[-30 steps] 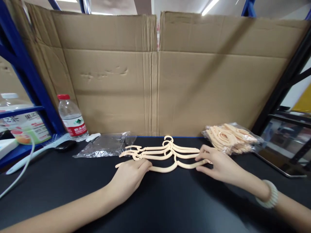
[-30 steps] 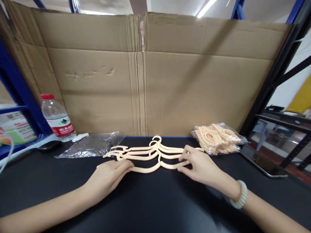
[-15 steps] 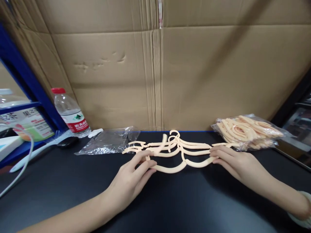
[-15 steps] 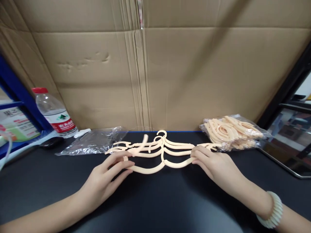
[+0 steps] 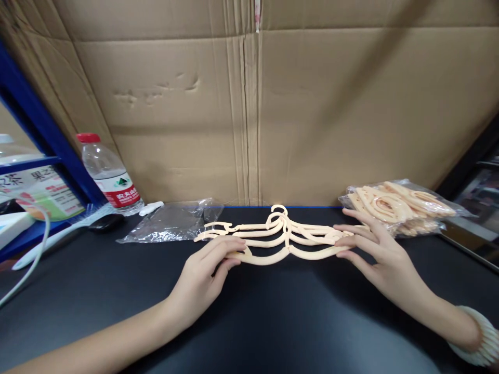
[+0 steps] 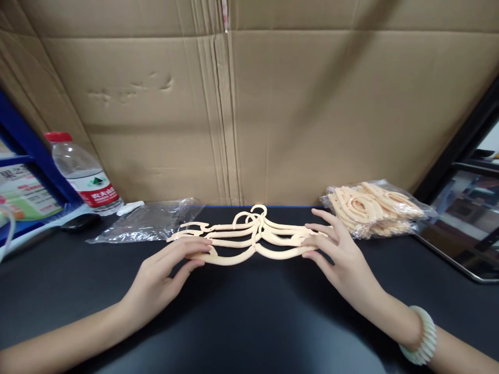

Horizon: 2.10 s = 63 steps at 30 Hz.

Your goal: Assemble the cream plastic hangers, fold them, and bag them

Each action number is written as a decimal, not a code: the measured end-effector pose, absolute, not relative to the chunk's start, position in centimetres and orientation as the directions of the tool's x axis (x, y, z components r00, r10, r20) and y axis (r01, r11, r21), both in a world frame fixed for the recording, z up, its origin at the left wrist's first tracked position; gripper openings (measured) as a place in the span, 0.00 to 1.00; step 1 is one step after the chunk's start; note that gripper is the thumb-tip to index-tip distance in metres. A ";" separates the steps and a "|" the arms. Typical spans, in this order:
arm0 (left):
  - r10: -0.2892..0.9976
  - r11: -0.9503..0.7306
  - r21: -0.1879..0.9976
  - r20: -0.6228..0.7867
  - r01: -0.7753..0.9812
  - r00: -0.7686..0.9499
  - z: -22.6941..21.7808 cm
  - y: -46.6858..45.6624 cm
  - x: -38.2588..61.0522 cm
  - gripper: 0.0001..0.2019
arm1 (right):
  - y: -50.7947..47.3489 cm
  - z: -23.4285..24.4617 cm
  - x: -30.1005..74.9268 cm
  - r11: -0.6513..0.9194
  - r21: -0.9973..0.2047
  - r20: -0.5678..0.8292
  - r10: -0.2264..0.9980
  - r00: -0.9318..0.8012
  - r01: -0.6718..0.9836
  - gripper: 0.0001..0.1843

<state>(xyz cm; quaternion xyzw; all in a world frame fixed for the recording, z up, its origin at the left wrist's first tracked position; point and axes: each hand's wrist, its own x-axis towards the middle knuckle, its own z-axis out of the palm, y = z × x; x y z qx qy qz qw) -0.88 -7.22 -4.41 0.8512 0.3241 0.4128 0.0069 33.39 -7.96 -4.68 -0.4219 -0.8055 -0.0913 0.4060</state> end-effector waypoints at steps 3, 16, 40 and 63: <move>0.589 -0.778 0.347 0.693 0.524 0.415 -4.2 -7.3 -0.9 0.10 | -8.1 -4.9 33.3 0.632 -0.387 0.728 0.656 -0.198 0.672 0.04; 0.987 0.059 0.983 -0.031 -0.173 0.158 -2.9 -8.5 1.6 0.20 | -8.3 -4.5 32.1 0.069 -0.933 0.053 0.997 0.056 -0.353 0.26; 0.965 -0.019 0.993 0.049 -0.118 0.257 -3.8 -9.2 3.0 0.15 | -13.0 -4.9 25.3 0.132 -0.989 0.087 0.872 -0.483 0.062 0.08; 0.641 -0.744 0.435 0.252 0.507 0.725 -4.0 -11.1 2.4 0.24 | -13.5 -3.8 27.3 0.648 -0.544 0.241 0.729 -0.641 0.533 0.21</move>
